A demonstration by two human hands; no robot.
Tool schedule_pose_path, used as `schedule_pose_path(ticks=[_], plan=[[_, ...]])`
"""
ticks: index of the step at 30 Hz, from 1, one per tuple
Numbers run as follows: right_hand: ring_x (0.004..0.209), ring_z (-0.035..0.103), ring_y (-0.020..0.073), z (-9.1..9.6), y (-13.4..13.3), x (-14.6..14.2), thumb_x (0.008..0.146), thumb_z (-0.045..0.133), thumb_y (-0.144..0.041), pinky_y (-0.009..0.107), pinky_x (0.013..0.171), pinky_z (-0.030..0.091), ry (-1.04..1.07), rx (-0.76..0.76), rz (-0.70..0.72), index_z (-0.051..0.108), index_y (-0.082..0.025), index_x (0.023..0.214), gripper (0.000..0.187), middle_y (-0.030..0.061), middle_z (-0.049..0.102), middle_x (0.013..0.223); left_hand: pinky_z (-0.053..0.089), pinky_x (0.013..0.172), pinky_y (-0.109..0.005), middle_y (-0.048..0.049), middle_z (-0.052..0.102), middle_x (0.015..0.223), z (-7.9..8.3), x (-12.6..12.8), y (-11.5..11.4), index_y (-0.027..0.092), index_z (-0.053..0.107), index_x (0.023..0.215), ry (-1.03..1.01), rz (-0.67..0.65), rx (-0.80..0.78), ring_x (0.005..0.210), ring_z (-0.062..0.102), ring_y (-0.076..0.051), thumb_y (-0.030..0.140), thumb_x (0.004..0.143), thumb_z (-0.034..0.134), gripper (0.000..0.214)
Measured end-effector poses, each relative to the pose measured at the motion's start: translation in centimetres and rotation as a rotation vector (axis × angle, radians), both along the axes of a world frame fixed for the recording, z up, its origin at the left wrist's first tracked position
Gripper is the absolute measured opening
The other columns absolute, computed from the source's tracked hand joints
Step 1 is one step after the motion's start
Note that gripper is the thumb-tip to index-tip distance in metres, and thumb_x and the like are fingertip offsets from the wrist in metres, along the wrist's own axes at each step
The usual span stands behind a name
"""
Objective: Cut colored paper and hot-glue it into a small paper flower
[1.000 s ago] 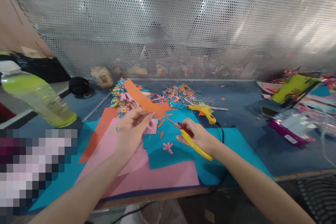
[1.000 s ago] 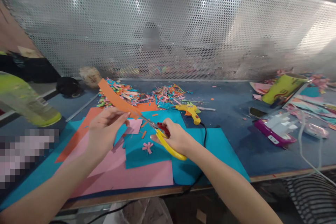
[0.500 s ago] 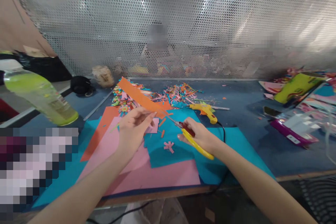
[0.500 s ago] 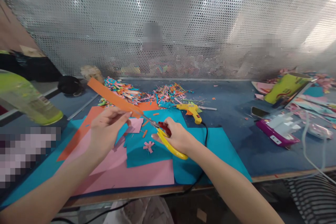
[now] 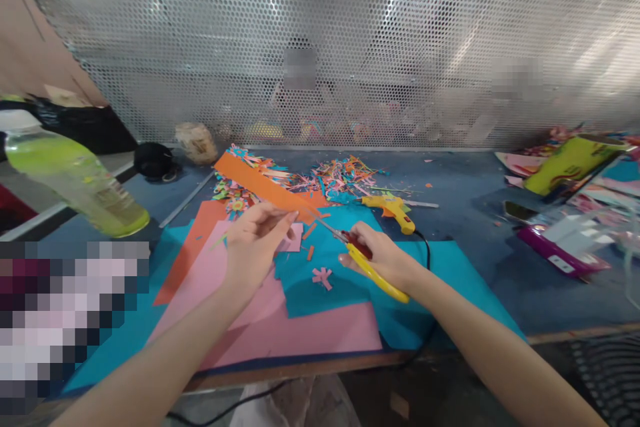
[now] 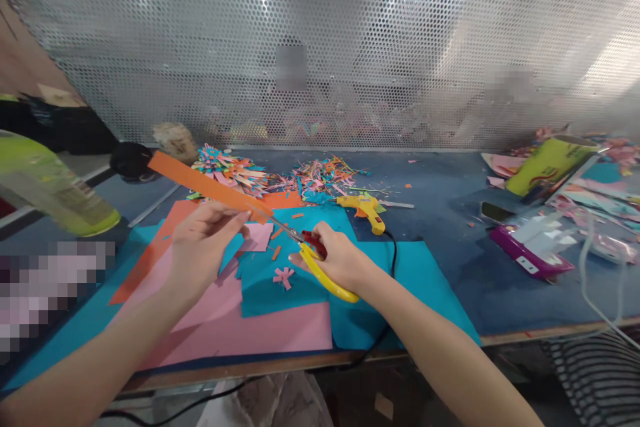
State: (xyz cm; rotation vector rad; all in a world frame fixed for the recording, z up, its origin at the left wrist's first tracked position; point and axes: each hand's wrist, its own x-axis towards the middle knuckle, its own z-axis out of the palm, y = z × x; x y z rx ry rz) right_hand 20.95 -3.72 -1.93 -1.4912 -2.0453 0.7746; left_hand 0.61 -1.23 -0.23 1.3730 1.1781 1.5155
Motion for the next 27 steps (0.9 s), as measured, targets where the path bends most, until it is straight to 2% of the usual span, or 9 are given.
schedule_pose_path(ticks=[13,27], plan=[[0.051,0.033,0.0081,-0.19,0.15,0.1,0.07,0.057,-0.043,0.02,0.043,0.024,-0.017,0.03,-0.022,0.038,-0.019,0.072,0.03,-0.0062,0.039,0.056,0.044,0.044,-0.019,0.0004,0.064,0.067,-0.08,0.09,0.22,0.017,0.06,0.071,-0.038,0.008,-0.021,0.047,0.056,-0.009,0.025,0.064,0.067,0.013],[0.047,0.022,0.0061,0.6,-0.13,-0.26,0.067,0.059,-0.046,0.02,0.042,0.016,0.034,0.017,-0.037,0.033,-0.02,0.065,0.037,-0.0085,0.036,0.048,0.043,0.042,-0.02,0.0014,0.061,0.063,-0.23,0.02,0.28,0.017,0.058,0.07,-0.032,-0.008,-0.024,0.047,0.056,-0.009,0.026,0.065,0.066,0.013]])
